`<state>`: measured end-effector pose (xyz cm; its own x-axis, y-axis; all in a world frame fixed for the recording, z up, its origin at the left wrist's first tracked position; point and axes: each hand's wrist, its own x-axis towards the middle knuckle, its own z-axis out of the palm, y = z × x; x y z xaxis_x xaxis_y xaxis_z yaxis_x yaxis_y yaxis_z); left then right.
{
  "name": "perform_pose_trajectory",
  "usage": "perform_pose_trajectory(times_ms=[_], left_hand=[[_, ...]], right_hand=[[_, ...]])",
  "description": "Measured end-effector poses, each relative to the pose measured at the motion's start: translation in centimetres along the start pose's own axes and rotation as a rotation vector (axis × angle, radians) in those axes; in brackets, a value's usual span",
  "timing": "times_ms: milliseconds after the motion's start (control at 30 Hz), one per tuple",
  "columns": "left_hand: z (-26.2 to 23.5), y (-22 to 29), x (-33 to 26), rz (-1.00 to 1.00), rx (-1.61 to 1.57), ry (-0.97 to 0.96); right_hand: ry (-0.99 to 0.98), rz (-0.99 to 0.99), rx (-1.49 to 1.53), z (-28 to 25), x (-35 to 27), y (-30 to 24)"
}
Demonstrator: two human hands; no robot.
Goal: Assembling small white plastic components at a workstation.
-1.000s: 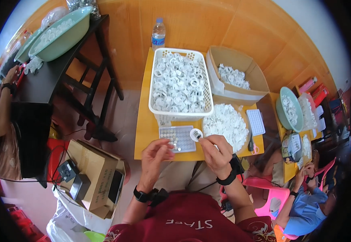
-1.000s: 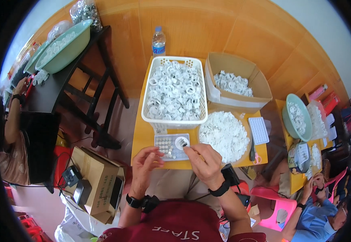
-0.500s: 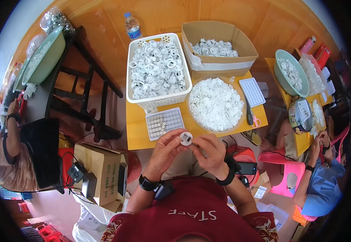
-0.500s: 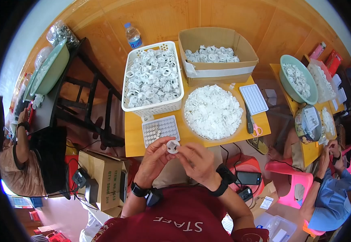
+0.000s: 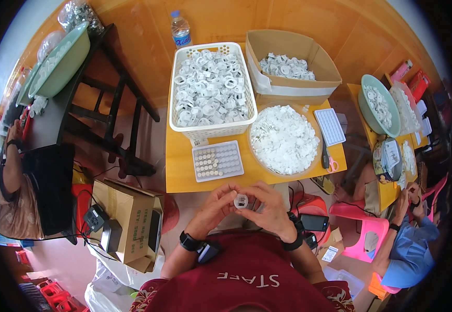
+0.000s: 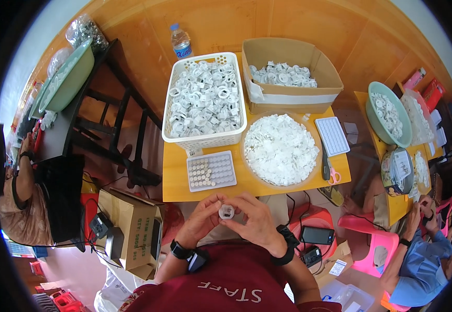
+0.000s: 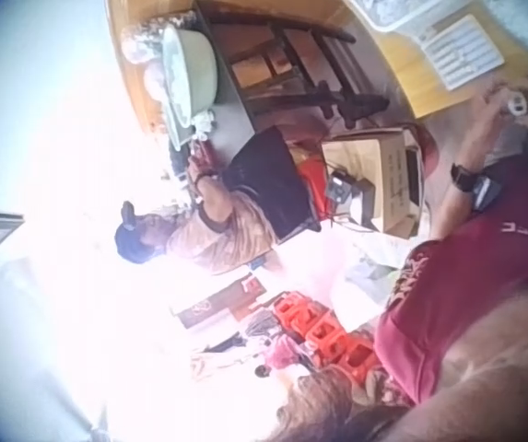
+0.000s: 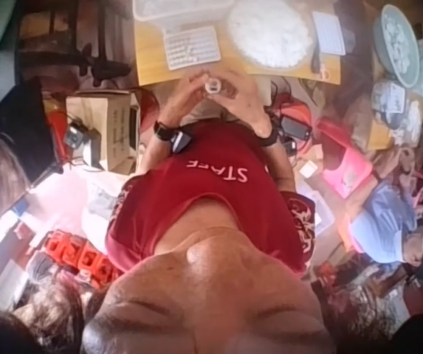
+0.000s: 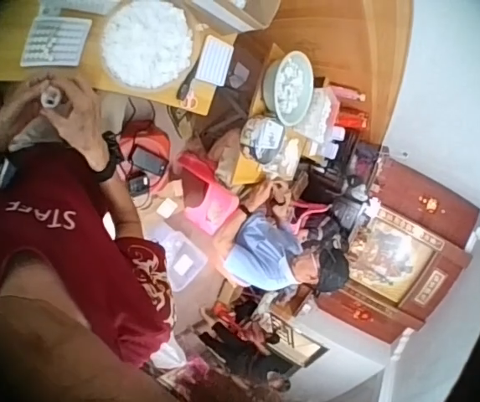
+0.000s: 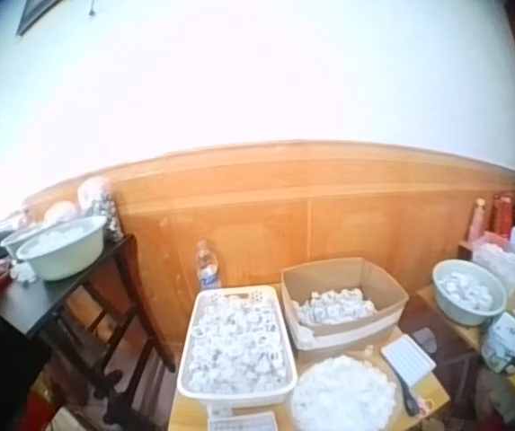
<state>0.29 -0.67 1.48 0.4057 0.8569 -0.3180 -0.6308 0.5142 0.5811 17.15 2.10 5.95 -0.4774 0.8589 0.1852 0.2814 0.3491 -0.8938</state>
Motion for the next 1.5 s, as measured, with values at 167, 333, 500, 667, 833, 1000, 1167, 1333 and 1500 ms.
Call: perform_pose_trajectory(times_ms=[167, 333, 500, 667, 833, 1000, 1167, 1333, 1500], left_hand=[[-0.5, -0.8, -0.5, 0.169, 0.0, 0.062], [-3.0, -1.1, -1.5, 0.217, -0.133, 0.062], [-4.2, 0.1, -2.7, 0.262, -0.18, 0.102], [-4.6, 1.0, -3.1, 0.303, -0.205, 0.147], [-4.3, 1.3, -3.4, 0.322, -0.213, 0.158], [-3.8, 1.6, -3.2, 0.305, -0.208, 0.149], [-3.7, 1.7, -2.5, 0.307, -0.185, 0.136], [-3.3, 1.2, -1.6, 0.279, -0.131, 0.153], [-2.2, 1.0, -1.1, 0.277, -0.101, 0.17]], right_hand=[[0.203, -0.029, -0.196, 2.4, 0.1, 0.9], [0.185, -0.069, -0.218, 4.1, 1.1, 0.3], [0.198, 0.065, -0.083, 5.0, 3.3, 2.5], [0.206, -0.005, -0.342, 6.5, 5.2, 4.4], [0.163, 0.025, -0.416, 7.3, 5.9, 4.6], [0.151, -0.017, -0.429, 7.3, 5.9, 5.2], [0.183, 0.065, -0.076, 5.7, 5.1, 2.4], [0.227, -0.059, -0.06, 5.4, 3.5, 0.3], [0.265, -0.275, -0.22, 5.6, 3.0, 0.4]])
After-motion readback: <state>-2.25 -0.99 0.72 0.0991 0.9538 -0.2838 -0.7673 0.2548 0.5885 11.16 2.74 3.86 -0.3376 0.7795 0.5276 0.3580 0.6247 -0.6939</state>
